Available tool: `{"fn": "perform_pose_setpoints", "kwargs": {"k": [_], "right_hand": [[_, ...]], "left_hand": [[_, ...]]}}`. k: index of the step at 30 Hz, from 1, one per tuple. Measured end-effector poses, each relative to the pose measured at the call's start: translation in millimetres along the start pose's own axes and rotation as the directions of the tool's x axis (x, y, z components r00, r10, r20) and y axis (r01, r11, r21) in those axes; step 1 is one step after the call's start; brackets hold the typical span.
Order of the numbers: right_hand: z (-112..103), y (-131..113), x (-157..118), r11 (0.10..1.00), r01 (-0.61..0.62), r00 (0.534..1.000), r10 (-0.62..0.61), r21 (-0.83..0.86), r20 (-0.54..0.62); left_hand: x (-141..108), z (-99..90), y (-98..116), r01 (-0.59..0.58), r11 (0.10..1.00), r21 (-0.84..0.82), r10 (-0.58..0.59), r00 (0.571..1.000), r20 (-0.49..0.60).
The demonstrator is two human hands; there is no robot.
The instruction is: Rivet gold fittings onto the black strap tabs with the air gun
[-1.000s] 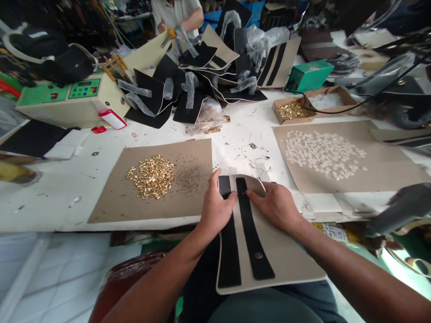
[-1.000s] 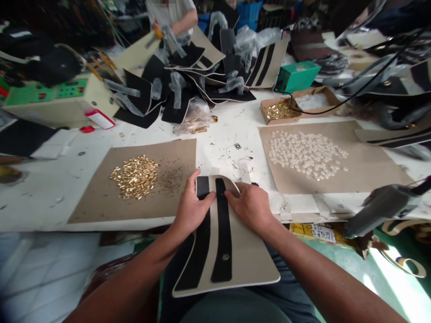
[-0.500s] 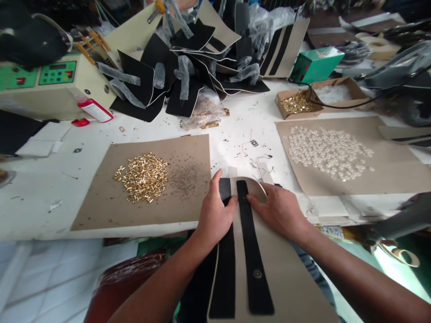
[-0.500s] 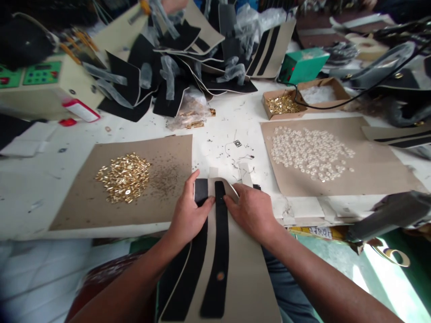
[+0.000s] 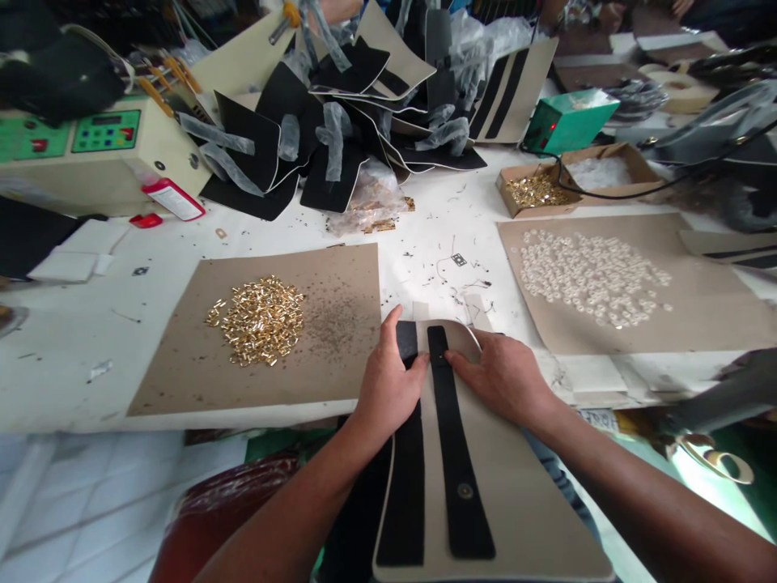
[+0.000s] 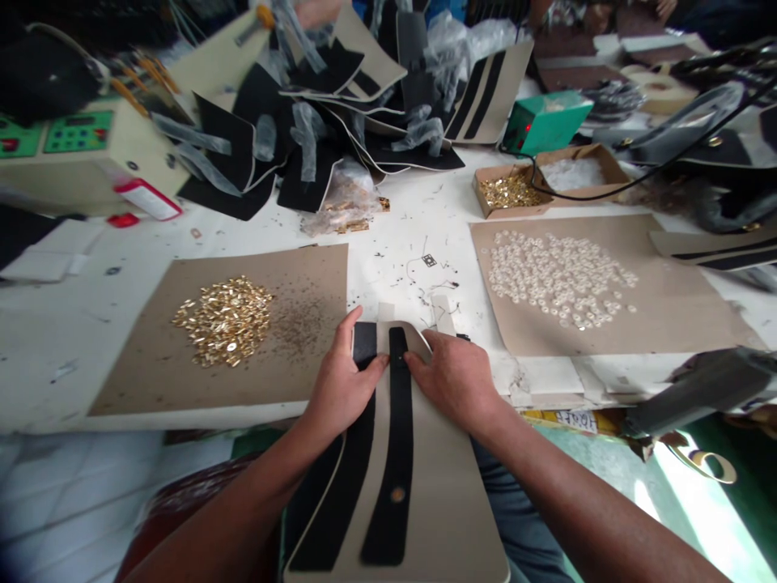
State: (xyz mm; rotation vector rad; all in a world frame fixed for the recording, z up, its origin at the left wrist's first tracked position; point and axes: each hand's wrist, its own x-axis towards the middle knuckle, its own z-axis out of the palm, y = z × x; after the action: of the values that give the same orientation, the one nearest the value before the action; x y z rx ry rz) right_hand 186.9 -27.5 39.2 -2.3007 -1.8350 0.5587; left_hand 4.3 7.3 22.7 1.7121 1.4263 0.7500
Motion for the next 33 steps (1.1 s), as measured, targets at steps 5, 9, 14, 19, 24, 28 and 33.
{"fn": "perform_pose_setpoints", "kwargs": {"k": [5,9,14,19,24,28,33], "right_hand": [[-2,-1,3,1.000,-0.018,1.000,0.018,-0.004,0.014],[-4,-3,4,1.000,-0.020,0.999,0.020,-0.006,0.047],[-3,-3,5,1.000,-0.020,0.999,0.020,0.002,0.036],[-7,-6,3,0.986,0.041,0.999,-0.040,0.160,-0.010],[-22,22,-1,0.909,0.127,0.988,-0.082,0.398,-0.129],[-35,83,0,0.910,0.028,0.952,0.102,0.413,-0.290],[-47,139,24,0.973,-0.113,0.929,0.175,0.199,-0.325]], "left_hand": [[1,1.1,-2,0.000,1.000,-0.009,0.000,1.000,-0.001],[1,-1.8,0,-0.141,0.985,0.104,0.145,0.989,-0.036],[-2,-8.2,13,-0.427,0.831,0.357,0.438,0.897,0.055],[-2,-0.5,4,-0.475,0.838,0.270,0.453,0.880,0.143],[4,6.9,-13,-0.470,0.865,0.174,0.468,0.882,0.055],[1,7.3,-17,-0.467,0.871,0.152,0.471,0.882,0.014],[3,8.4,-19,-0.451,0.885,0.120,0.452,0.892,0.014]]}}
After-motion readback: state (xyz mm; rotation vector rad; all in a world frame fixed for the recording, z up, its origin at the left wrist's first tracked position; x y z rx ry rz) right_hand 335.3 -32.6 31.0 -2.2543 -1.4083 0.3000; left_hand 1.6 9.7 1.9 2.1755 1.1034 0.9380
